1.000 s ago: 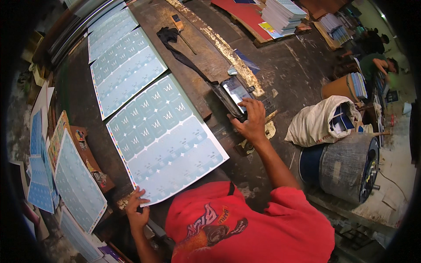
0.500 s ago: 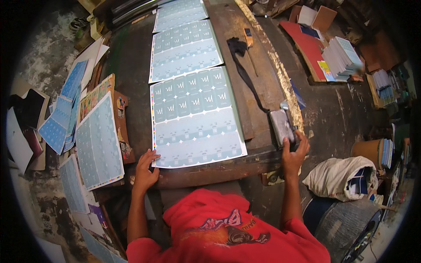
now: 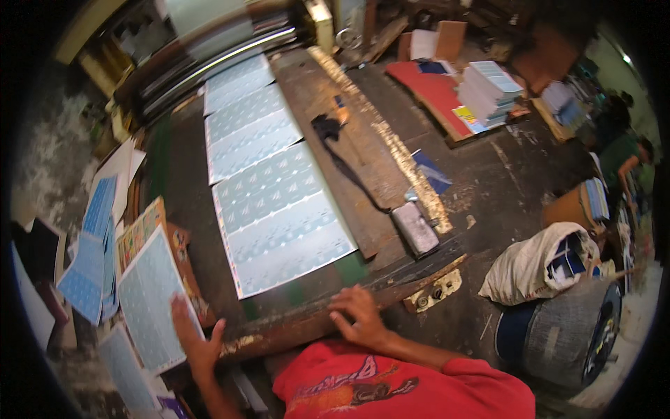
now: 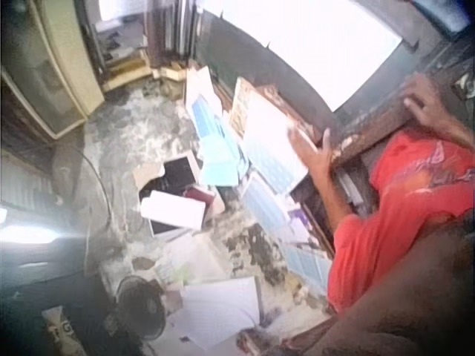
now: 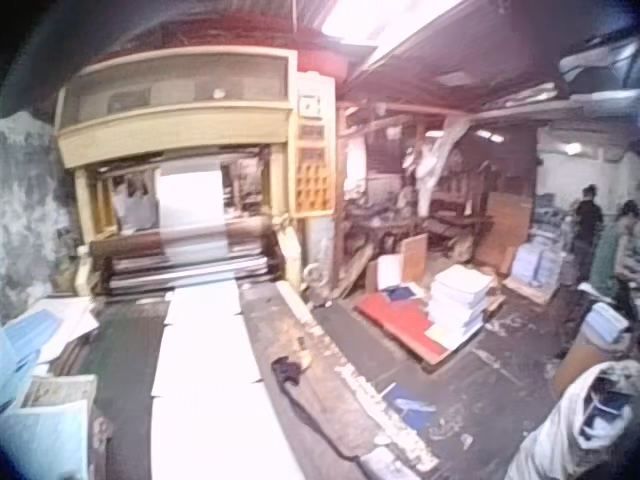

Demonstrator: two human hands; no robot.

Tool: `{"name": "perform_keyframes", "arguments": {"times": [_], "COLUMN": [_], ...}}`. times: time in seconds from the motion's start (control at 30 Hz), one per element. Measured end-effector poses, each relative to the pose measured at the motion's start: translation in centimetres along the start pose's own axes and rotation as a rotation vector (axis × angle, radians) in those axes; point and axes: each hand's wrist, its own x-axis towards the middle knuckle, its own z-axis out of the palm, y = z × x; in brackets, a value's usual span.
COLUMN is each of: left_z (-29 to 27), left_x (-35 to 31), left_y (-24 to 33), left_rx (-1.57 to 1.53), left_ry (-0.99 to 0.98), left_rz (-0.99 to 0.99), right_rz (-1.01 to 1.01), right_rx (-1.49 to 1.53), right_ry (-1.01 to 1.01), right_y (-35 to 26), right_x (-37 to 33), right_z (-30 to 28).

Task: The person picks up and places large printed paper sheets on a machine table, lining them up and stacking them.

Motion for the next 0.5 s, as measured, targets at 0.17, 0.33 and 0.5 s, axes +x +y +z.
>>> {"name": "perform_keyframes", "arguments": {"times": [0.17,0.33,0.5], "left_z": [1.8,0.9,0.7], "left_x": [-7.3,-8.7,-9.9], "left_y": [-6.7,-8.4,-11.1], "left_rx": [0.469,-0.147,-0.538], "left_ry": [-0.253,0.033,0.123], "left_rz": [-0.054,0.054,-0.692], "right_rz": [-0.172,-0.181,-0.156], "right_rx": [0.104,0.202,0.266], "right_ry": [-0.052,-0.04,-0.134], "right_y": [-1.6,-3.7,-5.4], "right_x": [-0.4,-0.4,-0.7], "right_z": [4.6,7.2,11.2]}}
